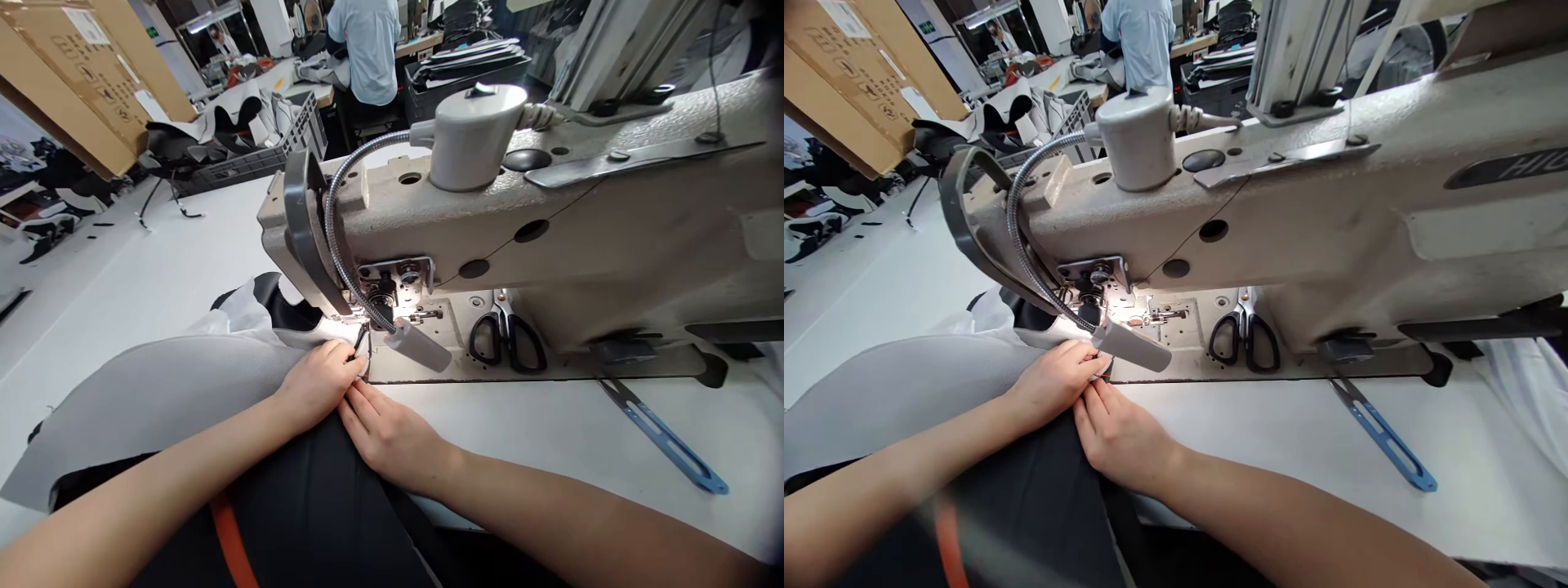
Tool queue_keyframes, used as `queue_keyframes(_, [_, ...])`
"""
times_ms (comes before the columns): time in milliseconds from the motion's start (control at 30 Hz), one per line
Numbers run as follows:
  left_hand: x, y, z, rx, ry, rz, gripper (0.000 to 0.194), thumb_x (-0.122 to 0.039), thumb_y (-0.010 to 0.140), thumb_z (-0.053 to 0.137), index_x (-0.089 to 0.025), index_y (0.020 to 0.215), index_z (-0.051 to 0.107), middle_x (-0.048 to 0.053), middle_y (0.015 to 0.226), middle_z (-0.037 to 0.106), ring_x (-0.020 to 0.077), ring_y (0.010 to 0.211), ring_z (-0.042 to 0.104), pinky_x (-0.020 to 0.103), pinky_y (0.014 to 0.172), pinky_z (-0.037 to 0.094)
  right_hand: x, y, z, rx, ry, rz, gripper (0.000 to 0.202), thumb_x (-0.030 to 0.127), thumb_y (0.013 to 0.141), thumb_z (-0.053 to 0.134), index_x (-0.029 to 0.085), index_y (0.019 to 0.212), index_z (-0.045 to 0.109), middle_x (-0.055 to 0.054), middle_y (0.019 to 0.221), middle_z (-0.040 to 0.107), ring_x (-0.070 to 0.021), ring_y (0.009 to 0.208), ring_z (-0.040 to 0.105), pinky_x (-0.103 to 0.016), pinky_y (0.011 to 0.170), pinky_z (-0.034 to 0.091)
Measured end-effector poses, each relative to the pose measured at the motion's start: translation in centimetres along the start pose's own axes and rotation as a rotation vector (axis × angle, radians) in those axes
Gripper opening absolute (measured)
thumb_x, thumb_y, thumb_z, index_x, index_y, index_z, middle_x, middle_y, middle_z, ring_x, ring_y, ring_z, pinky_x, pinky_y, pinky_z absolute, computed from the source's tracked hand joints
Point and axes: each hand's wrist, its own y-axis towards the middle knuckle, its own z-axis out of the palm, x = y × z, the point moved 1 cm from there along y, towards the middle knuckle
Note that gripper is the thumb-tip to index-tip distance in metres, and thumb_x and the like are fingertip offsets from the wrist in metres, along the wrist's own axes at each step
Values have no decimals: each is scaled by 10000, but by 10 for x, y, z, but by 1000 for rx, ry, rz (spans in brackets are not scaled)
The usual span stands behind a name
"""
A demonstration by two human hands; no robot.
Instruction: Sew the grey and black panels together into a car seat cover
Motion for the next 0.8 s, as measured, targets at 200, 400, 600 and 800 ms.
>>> queue_keyframes(200, [11,17,0,31,26,-53,169,-105,875,470,-171,873,625,57,845,561,203,838,532,304,709,463,-8,2,7,71,73,78,383,55,878,407,-75,1216,530,-271,1215,573,-319,1166,551,-404,1027,460])
queue_keyframes(400, [13,26,-2,14,-22,-29,201,-110,871,441,-155,934,627,80,973,598,228,968,532,356,886,450,-25,0,2,68,392,134,405,42,859,403,-40,1237,522,-262,1310,502,-293,1289,432,-413,1056,424])
queue_keyframes(600, [32,-6,-33,-10,26,-59,379,-144,771,535,-159,1148,571,132,1152,561,295,1072,497,425,896,441,-46,11,-19,-18,874,322,345,23,826,360,172,955,644,-21,886,695,-124,852,632,-259,811,520])
queue_keyframes(800, [43,-31,-67,119,121,-152,373,6,775,361,-163,965,633,82,870,605,215,779,561,331,702,468,-29,68,1,328,564,202,225,147,837,479,168,968,661,-67,894,667,-202,818,612,-321,731,494])
